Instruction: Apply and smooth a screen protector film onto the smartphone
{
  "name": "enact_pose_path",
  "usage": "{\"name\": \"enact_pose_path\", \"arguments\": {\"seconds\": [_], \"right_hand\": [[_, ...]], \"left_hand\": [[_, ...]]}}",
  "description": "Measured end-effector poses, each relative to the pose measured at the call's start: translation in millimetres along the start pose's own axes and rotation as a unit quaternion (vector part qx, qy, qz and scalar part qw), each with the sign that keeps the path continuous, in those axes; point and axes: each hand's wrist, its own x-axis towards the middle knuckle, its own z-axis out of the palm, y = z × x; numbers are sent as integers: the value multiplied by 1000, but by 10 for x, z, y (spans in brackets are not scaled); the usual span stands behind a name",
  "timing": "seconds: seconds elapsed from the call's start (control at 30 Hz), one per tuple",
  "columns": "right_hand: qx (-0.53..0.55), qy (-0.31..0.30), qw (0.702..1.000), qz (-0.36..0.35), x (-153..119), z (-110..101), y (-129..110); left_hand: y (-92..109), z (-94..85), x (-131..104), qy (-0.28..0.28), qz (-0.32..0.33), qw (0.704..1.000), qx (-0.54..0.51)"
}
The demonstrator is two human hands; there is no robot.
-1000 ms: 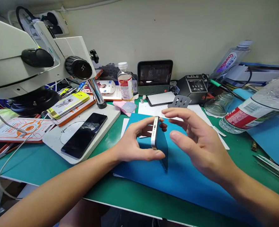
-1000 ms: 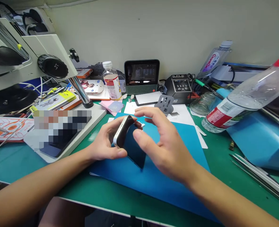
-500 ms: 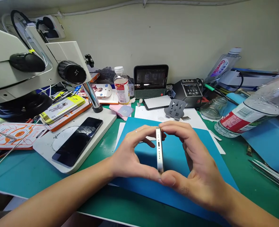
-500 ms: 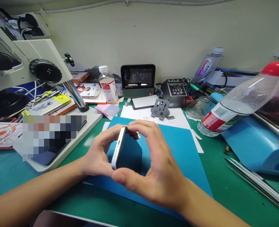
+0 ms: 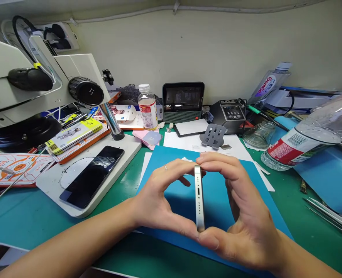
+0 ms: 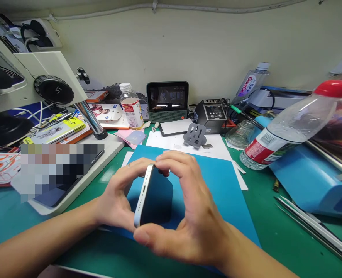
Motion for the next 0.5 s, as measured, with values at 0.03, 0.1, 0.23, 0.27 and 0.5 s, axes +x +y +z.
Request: {"name": "enact_pose_path", "arguments": {"seconds": [0.03,0.1,0.23,0.27,0.5], "right_hand": [[-2,0,1000,-7,-9,1,5],[-6,1,1000,-18,-27,4,12],[-12,0,999,-34,-51,3,10],[-12,-2,999,-38,-52,1,8],[-22,2,999,-42,-47,0,14]], "left_hand": [[-6,1,-5,2,13,1000,11],[-24,3,-15,11,38,999,31],[-57,5,-27,20,75,996,50],[-62,5,-28,18,79,995,53],[-63,3,-20,23,77,995,57]]}}
